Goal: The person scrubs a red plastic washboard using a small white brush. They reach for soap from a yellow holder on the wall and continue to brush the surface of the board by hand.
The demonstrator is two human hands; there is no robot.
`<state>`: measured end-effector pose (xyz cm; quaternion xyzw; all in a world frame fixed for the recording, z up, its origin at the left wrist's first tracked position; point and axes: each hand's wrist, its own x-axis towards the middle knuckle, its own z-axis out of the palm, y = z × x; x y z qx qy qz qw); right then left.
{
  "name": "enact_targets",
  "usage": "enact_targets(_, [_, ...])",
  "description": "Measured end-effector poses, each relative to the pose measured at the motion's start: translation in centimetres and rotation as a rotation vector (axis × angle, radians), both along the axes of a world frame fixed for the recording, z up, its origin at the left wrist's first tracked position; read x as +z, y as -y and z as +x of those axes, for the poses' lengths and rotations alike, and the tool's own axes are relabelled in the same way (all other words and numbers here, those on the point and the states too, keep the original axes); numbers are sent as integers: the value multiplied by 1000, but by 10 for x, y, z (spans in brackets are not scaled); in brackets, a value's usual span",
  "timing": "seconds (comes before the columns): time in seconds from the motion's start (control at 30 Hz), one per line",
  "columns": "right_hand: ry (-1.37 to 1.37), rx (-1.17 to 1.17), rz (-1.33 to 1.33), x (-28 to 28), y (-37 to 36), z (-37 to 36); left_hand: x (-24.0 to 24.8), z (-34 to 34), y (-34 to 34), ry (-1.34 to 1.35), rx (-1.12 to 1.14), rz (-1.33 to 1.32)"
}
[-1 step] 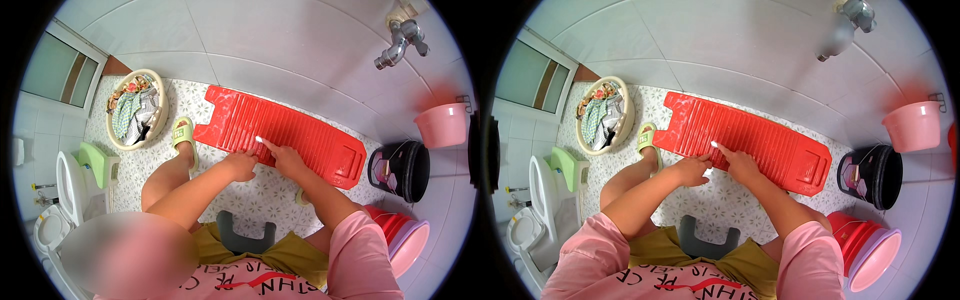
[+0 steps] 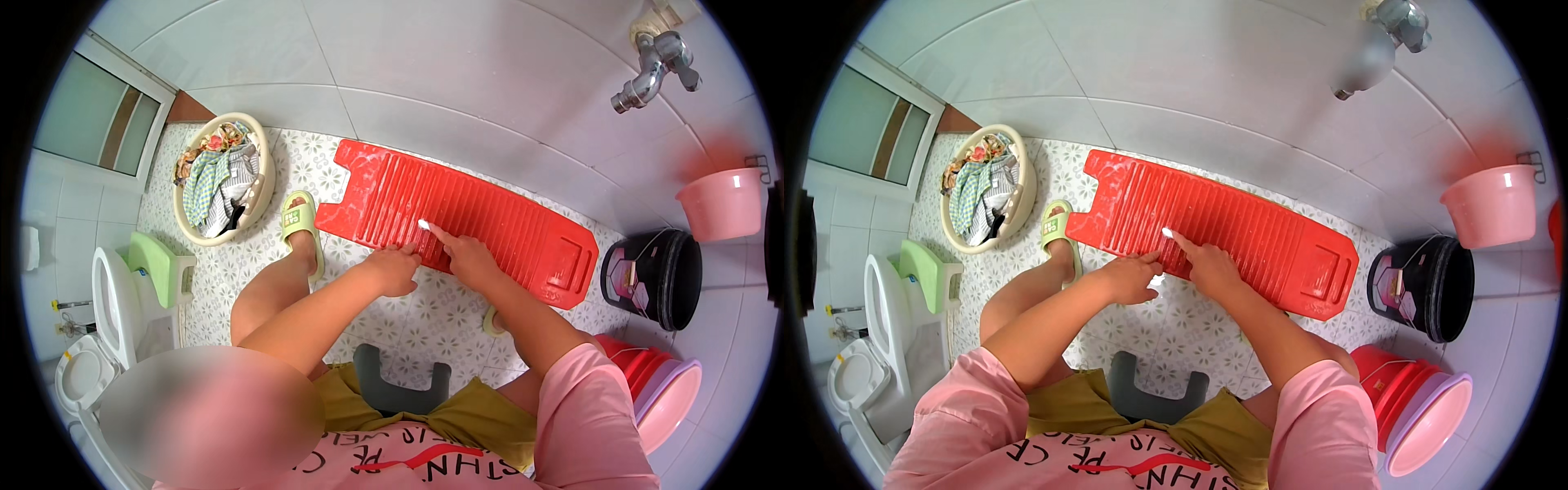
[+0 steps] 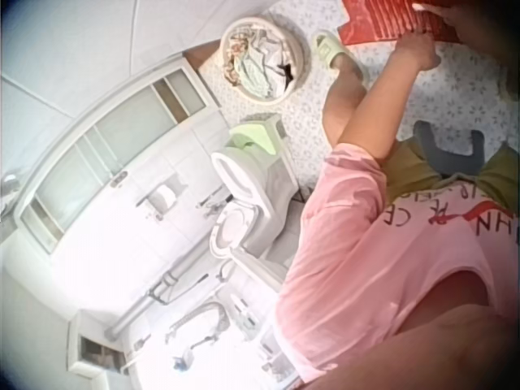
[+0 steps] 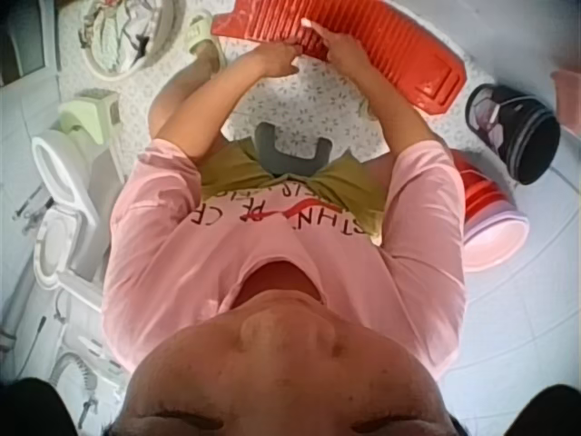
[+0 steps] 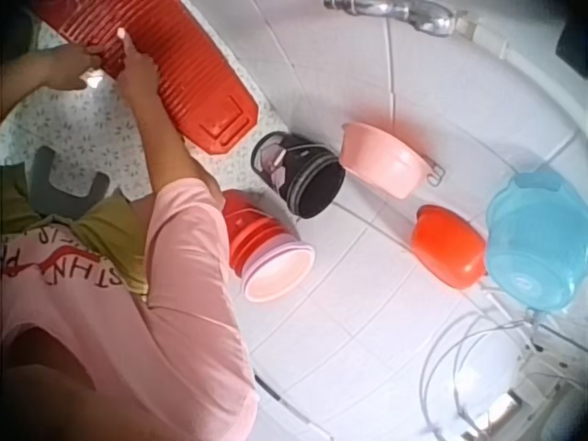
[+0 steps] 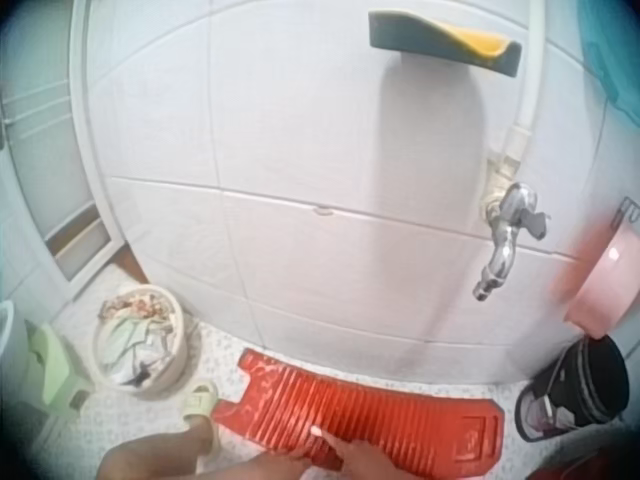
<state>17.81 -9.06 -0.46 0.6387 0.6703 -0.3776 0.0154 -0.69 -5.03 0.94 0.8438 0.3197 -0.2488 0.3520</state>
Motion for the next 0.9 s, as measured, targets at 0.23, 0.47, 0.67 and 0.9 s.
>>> enact_targets(0.23, [-19, 29, -11, -2, 4, -2, -3, -3, -4, 5, 11, 2])
enact_targets(0.47, [-59, 159, -22, -9, 14, 3, 8, -11, -31, -38, 30, -107])
enact_targets(0.67, [-5, 72, -39, 5, 11, -2, 9, -12, -30, -80, 32, -131])
enact_targets(0.9, [21, 147, -72, 5, 16, -2, 16, -9, -26, -94, -6, -161])
